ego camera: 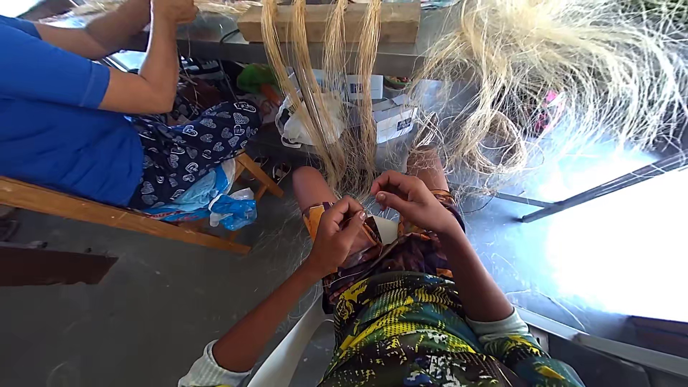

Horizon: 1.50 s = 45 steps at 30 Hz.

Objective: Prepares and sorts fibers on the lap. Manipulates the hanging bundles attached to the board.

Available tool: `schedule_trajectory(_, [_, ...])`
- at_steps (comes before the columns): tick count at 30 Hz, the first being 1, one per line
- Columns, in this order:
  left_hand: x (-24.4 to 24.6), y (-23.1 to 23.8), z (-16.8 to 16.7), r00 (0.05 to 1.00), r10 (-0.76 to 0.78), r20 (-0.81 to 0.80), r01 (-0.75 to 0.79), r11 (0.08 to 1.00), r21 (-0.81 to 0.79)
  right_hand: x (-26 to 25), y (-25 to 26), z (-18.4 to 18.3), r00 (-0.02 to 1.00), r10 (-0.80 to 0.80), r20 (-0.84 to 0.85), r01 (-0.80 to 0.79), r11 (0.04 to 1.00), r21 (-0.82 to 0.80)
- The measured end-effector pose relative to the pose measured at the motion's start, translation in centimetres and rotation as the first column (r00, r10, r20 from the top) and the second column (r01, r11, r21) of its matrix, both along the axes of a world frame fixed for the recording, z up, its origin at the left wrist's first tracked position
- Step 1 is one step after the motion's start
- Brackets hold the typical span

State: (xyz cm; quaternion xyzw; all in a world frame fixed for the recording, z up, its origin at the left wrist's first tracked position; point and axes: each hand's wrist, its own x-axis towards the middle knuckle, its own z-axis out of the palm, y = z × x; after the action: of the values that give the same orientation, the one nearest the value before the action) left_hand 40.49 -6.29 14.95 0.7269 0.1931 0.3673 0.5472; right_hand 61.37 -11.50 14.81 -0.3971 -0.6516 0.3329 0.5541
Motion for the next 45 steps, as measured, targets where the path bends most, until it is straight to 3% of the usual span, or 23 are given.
schedule_trajectory(12, [0.1, -0.1, -0.1, 1.0, 0.001, -0.02, 0.0, 0.999, 0.041, -1.4, 0.0, -0.4, 0.998, -0.05, -0.037, 0.052, 0.998, 0.044])
schedule_trajectory(21, [-0.1, 0.0, -0.7, 1.0, 0.023, -0.006, -0.022, 0.998, 0.064, -3.2, 0.5, -2.1, 0.903, -0.126, -0.41, 0.102, 0.992, -0.08])
schedule_trajectory(26, [-0.4, -0.1, -0.8, 0.999, 0.04, -0.004, -0.039, 0.995, 0.094, -1.4, -0.5, -1.4, 0.962, -0.168, -0.216, 0.157, 0.985, -0.067])
schedule_trajectory(31, [-0.3, 0.0, -0.6, 0.996, 0.055, -0.067, -0.038, 0.97, 0.239, -1.5, -0.5, -0.9, 0.997, -0.051, -0.061, 0.052, 0.999, 0.016])
schedule_trajectory(37, [-0.4, 0.2, -0.8, 0.991, 0.068, -0.112, -0.026, 0.939, 0.343, -1.8, -0.1, -1.0, 0.999, -0.035, -0.03, 0.037, 0.998, 0.052])
schedule_trajectory(42, [-0.4, 0.4, -1.1, 0.979, 0.114, -0.169, -0.007, 0.845, 0.535, -3.1, 0.1, -1.5, 0.992, -0.083, -0.094, 0.088, 0.995, 0.041])
schedule_trajectory(45, [-0.5, 0.5, -1.3, 0.984, 0.123, -0.131, -0.038, 0.854, 0.519, -3.5, 0.0, -1.7, 0.988, -0.083, -0.13, 0.079, 0.996, -0.034])
